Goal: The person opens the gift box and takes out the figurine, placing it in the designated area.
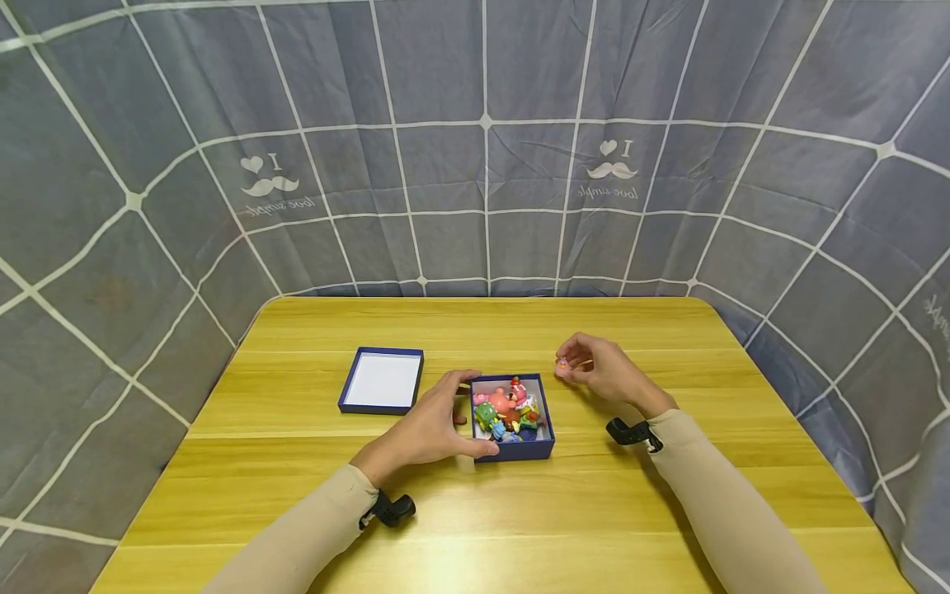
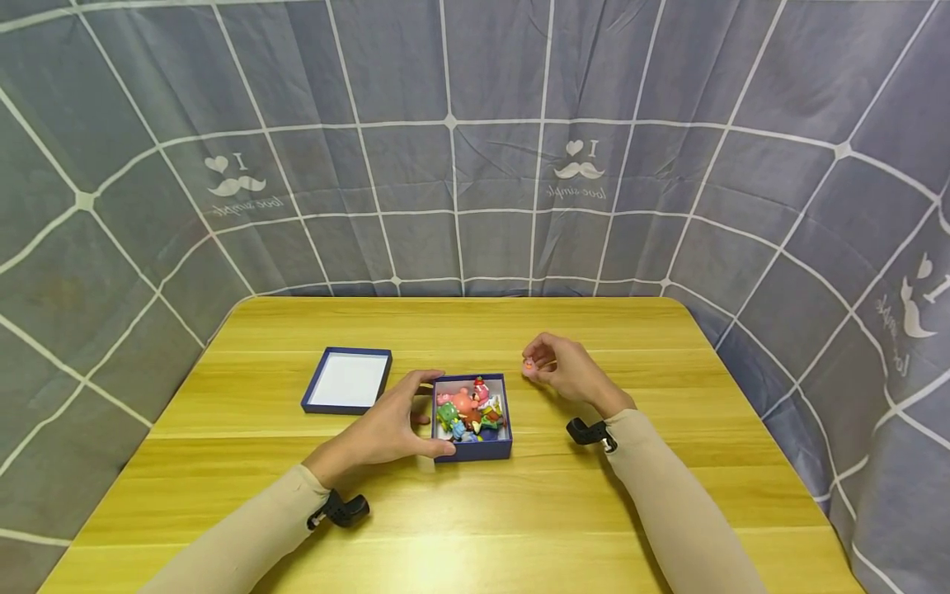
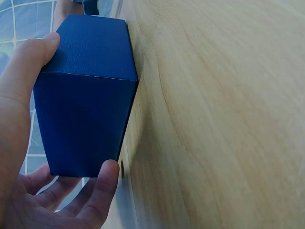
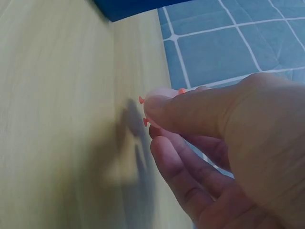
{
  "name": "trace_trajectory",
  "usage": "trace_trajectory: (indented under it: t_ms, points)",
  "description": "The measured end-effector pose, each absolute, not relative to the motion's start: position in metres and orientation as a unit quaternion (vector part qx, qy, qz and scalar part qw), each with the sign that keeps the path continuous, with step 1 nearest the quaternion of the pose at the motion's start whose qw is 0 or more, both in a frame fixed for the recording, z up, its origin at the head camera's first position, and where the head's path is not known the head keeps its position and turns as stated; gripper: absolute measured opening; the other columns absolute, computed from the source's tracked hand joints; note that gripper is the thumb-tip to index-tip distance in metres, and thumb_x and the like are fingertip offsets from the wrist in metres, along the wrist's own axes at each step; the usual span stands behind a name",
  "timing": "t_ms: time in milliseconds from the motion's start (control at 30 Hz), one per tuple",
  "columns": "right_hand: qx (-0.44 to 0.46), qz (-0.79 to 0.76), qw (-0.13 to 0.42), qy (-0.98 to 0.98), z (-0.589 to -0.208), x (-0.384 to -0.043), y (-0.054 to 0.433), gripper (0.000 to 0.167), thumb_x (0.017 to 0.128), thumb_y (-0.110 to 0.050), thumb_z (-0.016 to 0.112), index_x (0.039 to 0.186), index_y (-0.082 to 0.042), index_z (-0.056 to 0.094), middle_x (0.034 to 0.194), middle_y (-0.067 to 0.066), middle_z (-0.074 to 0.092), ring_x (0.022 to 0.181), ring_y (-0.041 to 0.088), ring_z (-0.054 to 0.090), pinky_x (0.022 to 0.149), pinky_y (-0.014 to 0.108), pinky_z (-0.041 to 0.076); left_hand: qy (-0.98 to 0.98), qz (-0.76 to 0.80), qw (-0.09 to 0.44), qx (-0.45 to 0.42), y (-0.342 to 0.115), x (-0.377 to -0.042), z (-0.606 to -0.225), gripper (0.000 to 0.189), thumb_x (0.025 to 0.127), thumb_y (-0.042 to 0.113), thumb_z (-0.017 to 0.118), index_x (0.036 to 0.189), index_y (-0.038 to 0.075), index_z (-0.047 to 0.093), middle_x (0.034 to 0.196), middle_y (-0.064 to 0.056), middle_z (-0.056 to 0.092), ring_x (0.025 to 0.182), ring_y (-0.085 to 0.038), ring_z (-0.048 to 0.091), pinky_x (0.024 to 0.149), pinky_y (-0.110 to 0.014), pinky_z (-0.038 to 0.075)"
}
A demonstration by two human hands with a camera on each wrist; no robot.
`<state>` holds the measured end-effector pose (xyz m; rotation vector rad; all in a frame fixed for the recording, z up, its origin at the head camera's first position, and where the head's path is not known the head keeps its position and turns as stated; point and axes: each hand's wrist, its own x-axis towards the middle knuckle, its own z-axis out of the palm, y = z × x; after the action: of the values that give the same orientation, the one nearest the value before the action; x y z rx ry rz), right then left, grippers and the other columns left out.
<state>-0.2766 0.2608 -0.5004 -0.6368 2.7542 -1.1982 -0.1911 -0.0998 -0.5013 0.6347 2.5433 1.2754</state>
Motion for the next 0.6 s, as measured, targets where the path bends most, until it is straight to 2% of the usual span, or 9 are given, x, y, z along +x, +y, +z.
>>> trace_trajectory:
  t_ms: [133, 367, 600]
  points:
    - [-0.208, -0.383, 0.036, 0.899, -0.5047, -0.2781, 0.2628, 0.025, 0.104, -0.003, 0.087, 0.127, -0.004, 0.076, 0.12, 0.013, 0.084, 0.111, 0.027, 0.08, 0.098, 0.038, 0.065, 0.866, 0.436, 0.114, 0.216, -0.0996, -0.1907, -0.5013, 0.124, 0.085, 0.053, 0.105, 0.18, 0.013, 0.036, 0.174, -0.017, 0.051, 0.119, -0.023, 0.077, 0.106, -0.042, 0.067]
    - [-0.215, -0.385, 0.042, 0.897, -0.5075, -0.2799, 0.2634, 0.03, 0.106, -0.001, 0.084, 0.135, 0.0, 0.075, 0.125, 0.015, 0.083, 0.118, 0.032, 0.079, 0.108, 0.053, 0.066, 0.864, 0.439, 0.109, 0.219, -0.0996, -0.1915, -0.5016, 0.125, 0.085, 0.053, 0.105, 0.179, 0.01, 0.036, 0.175, -0.019, 0.05, 0.119, -0.025, 0.078, 0.106, -0.045, 0.068]
    - [-0.222, -0.382, 0.055, 0.896, -0.5086, -0.2804, 0.2642, 0.034, 0.11, -0.011, 0.082, 0.142, 0.0, 0.075, 0.128, 0.014, 0.084, 0.123, 0.035, 0.079, 0.115, 0.061, 0.063, 0.864, 0.44, 0.111, 0.218, -0.1004, -0.1913, -0.5023, 0.123, 0.085, 0.052, 0.105, 0.179, 0.011, 0.036, 0.175, -0.018, 0.05, 0.12, -0.024, 0.078, 0.106, -0.044, 0.068]
